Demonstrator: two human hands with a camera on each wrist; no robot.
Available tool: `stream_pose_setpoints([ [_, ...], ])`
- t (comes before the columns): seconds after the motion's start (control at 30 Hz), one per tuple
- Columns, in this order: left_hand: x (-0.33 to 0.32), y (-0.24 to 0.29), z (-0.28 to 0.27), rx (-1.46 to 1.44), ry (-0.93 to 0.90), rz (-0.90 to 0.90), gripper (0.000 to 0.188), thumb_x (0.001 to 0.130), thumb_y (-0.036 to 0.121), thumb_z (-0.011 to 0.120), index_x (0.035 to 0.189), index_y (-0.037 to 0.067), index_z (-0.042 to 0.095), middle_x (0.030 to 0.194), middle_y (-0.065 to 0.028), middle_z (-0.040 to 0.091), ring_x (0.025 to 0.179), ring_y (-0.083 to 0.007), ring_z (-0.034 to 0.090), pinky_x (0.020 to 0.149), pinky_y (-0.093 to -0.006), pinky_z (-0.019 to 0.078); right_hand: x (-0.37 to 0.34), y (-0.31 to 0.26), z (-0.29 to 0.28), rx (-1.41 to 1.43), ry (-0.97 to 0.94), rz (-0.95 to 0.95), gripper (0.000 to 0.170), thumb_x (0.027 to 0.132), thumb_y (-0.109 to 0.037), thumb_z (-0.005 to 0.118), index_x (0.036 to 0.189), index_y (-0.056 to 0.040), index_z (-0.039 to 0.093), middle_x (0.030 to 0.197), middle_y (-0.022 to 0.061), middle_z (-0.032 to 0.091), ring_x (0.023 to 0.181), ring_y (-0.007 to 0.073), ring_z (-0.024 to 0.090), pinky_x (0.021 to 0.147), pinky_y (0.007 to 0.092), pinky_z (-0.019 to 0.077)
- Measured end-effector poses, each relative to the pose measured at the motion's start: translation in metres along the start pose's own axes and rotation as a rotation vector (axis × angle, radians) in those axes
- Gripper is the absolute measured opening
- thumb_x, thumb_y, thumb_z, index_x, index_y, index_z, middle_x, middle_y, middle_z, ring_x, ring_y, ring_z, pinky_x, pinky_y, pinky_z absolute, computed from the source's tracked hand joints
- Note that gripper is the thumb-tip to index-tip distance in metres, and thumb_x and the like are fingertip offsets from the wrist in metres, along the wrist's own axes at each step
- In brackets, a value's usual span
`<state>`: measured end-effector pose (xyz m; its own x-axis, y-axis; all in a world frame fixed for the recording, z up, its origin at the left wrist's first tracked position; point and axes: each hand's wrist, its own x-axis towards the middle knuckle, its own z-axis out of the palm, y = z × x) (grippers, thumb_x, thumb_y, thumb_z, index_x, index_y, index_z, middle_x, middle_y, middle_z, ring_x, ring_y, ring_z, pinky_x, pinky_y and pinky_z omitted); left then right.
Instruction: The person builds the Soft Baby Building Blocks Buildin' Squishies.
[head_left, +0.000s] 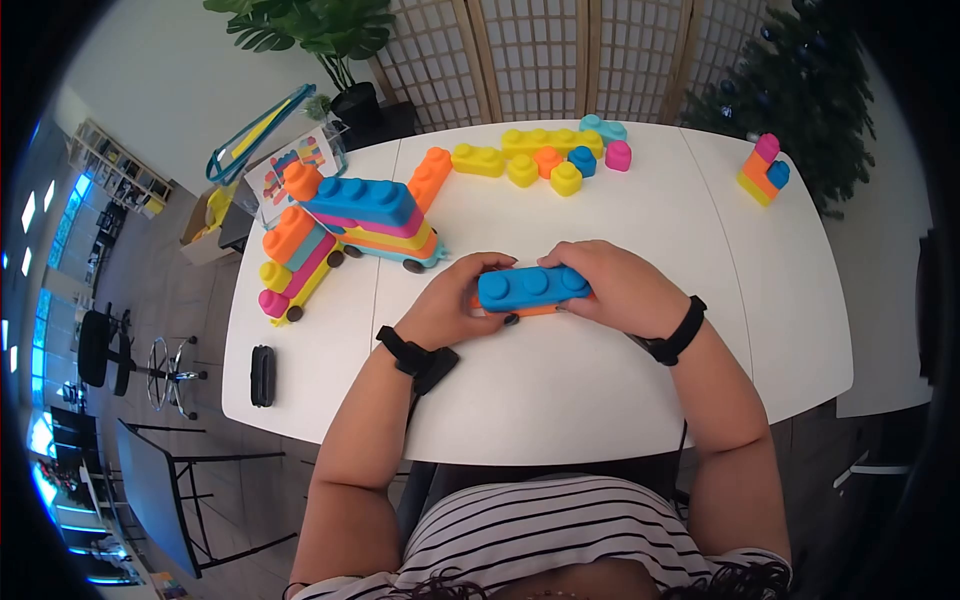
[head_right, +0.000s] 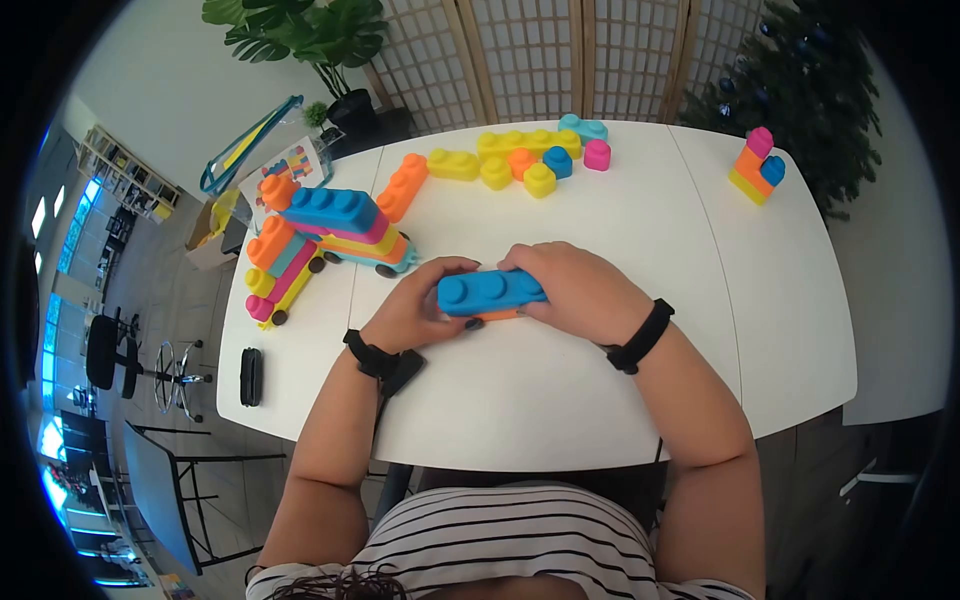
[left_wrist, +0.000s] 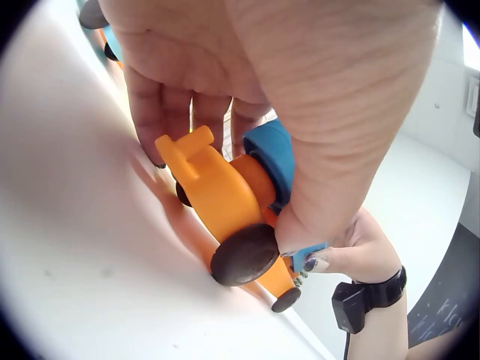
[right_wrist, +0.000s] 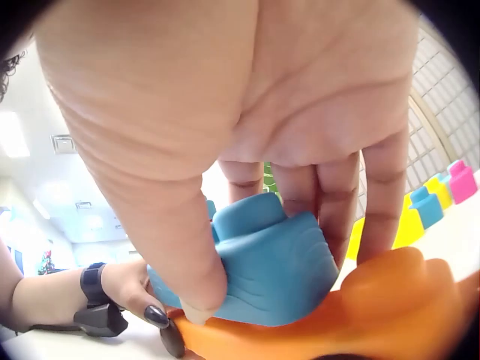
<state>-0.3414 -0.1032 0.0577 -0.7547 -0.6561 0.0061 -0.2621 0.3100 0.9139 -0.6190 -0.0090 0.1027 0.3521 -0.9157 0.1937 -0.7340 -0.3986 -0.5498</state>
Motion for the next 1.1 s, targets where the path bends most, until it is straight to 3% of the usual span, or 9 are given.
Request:
stream_pose_setpoints([
  [0.33, -0.001, -0.004, -0.004, -0.004, -0.01, 0.005, 0.083, 0.082, -0.003, 0.086, 0.156, 0.008, 0.051, 0.152, -0.0099, 0.059, 0.143, -0.0239, 0.057, 0.124, -0.0396, 0.0467, 0.008, 0.002, 0.005, -0.106, -0.007, 0.046, 0.047, 0.086, -0.012, 0.085, 0.131, -0.0082, 0.071, 0.118, 0.0148, 0.075, 0.115, 0.0366, 0.07, 0.1, 0.0459, 0.0563],
  [0.4, 0.0, -0.004, -0.004, 0.027, -0.035, -0.01, 0.088, 0.081, -0.003, 0.085, 0.16, 0.009, 0.046, 0.154, -0.0108, 0.057, 0.145, -0.0254, 0.057, 0.125, -0.0411, 0.0454, 0.019, 0.017, -0.017, 0.014, -0.086, -0.143, 0.05, 0.09, -0.008, 0.08, 0.139, -0.0093, 0.072, 0.129, 0.0124, 0.074, 0.116, 0.0282, 0.071, 0.099, 0.0408, 0.0567],
  [0.43, -0.001, -0.004, -0.004, 0.005, 0.012, 0.059, 0.099, 0.081, -0.002, 0.085, 0.166, 0.011, 0.037, 0.16, -0.013, 0.051, 0.148, -0.0277, 0.054, 0.127, -0.0435, 0.0431, 0.038, 0.02, -0.036, 0.261, -0.075, 0.147, 0.047, 0.095, -0.008, 0.076, 0.142, -0.0109, 0.072, 0.137, 0.0103, 0.072, 0.119, 0.0216, 0.07, 0.097, 0.0356, 0.0562],
  [0.5, -0.002, -0.004, -0.007, -0.01, 0.065, 0.124, 0.109, 0.081, -0.001, 0.085, 0.172, 0.012, 0.027, 0.167, -0.0152, 0.046, 0.151, -0.03, 0.052, 0.128, -0.0458, 0.0407, 0.056, 0.043, -0.042, 0.181, 0.097, 0.148, 0.047, 0.099, -0.007, 0.072, 0.146, -0.0134, 0.07, 0.14, 0.0072, 0.072, 0.122, 0.0203, 0.068, 0.098, 0.0341, 0.0557],
  [0.57, -0.002, -0.007, -0.013, -0.012, 0.134, 0.145, 0.123, 0.083, -0.003, 0.078, 0.178, 0.016, 0.003, 0.181, -0.0192, 0.022, 0.158, -0.036, 0.045, 0.13, -0.0491, 0.0364, 0.069, 0.08, -0.032, 0.086, 0.181, 0.137, 0.049, 0.099, -0.007, 0.072, 0.148, -0.014, 0.069, 0.143, 0.0071, 0.071, 0.123, 0.0226, 0.068, 0.102, 0.0359, 0.0556],
  [0.63, 0.004, -0.022, -0.014, -0.097, 0.221, 0.145, 0.119, 0.087, -0.002, 0.073, 0.178, 0.017, -0.002, 0.183, -0.02, 0.013, 0.159, -0.0371, 0.043, 0.13, -0.0487, 0.0365, 0.078, 0.116, -0.018, -0.272, 0.286, 0.057, 0.049, 0.099, -0.014, 0.076, 0.147, -0.0145, 0.068, 0.148, 0.0075, 0.068, 0.13, 0.029, 0.064, 0.113, 0.0414, 0.0525],
  [0.77, 0.01, -0.019, -0.006, -0.323, 0.391, 0.126, 0.103, 0.1, 0.008, 0.057, 0.178, 0.018, -0.01, 0.185, -0.0239, -0.002, 0.159, -0.0384, 0.043, 0.127, -0.0462, 0.0385, 0.079, 0.122, -0.014, -0.357, 0.188, 0.131, 0.051, 0.095, -0.009, 0.079, 0.144, -0.0146, 0.069, 0.146, 0.0069, 0.067, 0.133, 0.0316, 0.061, 0.116, 0.0438, 0.0515],
  [1.0, 0.005, -0.009, 0.003, -0.278, 0.507, 0.078, 0.094, 0.109, 0.023, 0.054, 0.178, 0.015, -0.009, 0.184, -0.0268, 0.0, 0.155, -0.0355, 0.049, 0.123, -0.0428, 0.0418, 0.074, 0.115, -0.013, -0.301, 0.292, 0.153, 0.043, 0.092, -0.007, 0.081, 0.133, -0.0092, 0.067, 0.132, 0.0081, 0.068, 0.13, 0.0316, 0.062, 0.11, 0.0436, 0.0539],
  [1.1, 0.003, -0.004, 0.01, -0.267, 0.59, 0.062, 0.093, 0.112, 0.018, 0.058, 0.176, 0.003, -0.007, 0.182, -0.0293, 0.003, 0.151, -0.0308, 0.053, 0.123, -0.0376, 0.0435, 0.073, 0.112, -0.011, -0.212, 0.263, 0.21, 0.042, 0.093, -0.01, 0.082, 0.13, -0.0082, 0.063, 0.131, 0.0091, 0.069, 0.124, 0.0327, 0.066, 0.107, 0.0432, 0.0551],
])
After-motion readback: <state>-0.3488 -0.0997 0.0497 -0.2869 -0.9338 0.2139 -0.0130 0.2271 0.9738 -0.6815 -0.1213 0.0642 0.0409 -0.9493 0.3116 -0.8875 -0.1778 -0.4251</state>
